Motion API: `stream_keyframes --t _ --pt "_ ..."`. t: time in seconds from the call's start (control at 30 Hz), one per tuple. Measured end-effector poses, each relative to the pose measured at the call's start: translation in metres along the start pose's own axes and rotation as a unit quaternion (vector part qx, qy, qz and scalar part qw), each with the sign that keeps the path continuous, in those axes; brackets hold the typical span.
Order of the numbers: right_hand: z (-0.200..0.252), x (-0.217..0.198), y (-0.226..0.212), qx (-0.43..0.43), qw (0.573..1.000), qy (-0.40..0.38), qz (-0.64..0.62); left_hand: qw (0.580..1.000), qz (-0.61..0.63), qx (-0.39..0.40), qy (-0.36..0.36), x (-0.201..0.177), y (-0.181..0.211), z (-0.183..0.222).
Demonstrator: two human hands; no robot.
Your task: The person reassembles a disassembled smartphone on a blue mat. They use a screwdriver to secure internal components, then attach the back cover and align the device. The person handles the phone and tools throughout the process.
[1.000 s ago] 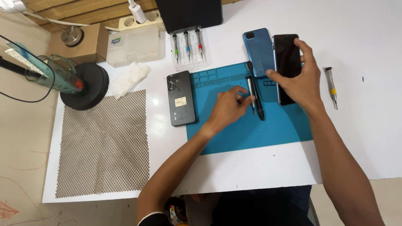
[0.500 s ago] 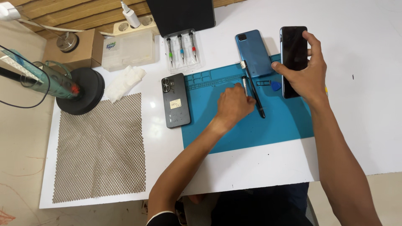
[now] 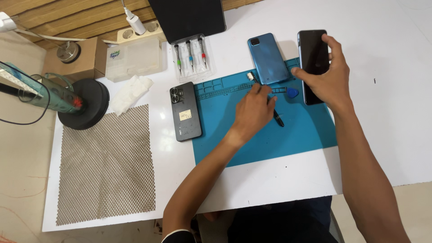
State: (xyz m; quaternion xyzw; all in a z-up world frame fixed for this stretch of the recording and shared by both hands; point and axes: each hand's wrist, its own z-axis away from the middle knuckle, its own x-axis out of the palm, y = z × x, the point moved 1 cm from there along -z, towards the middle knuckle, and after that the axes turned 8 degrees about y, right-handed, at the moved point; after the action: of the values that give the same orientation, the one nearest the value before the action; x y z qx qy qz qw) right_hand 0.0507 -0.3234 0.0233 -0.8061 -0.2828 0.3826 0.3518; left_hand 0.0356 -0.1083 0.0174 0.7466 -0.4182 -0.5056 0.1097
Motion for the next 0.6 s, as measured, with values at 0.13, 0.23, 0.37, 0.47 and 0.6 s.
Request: stream_keyframes --t 0.13,0.23,0.37,0.47,0.6 --pt "0.001 -0.004 0.004 0.010 0.992 -0.022 0.124 0.996 -0.035 0.078 0.019 0.023 -0.004 -0.005" --pt "0.001 -0.005 0.003 0.007 0.988 -0.017 0.154 0.995 -0.064 0.075 -0.010 0.038 -0.009 -0.014" --pt "0.001 -0.005 0.000 0.010 0.990 -0.011 0.138 0.995 -0.085 0.049 -0.029 0.047 -0.010 -0.022" --pt "0.003 -0.002 -0.005 -0.012 0.992 -0.009 0.123 0.990 -0.101 -0.003 -0.095 0.042 -0.005 -0.028" --pt "0.015 0.016 -0.022 -0.058 0.995 -0.016 0.074 0.999 0.046 -0.006 0.026 0.011 -0.003 -0.021"
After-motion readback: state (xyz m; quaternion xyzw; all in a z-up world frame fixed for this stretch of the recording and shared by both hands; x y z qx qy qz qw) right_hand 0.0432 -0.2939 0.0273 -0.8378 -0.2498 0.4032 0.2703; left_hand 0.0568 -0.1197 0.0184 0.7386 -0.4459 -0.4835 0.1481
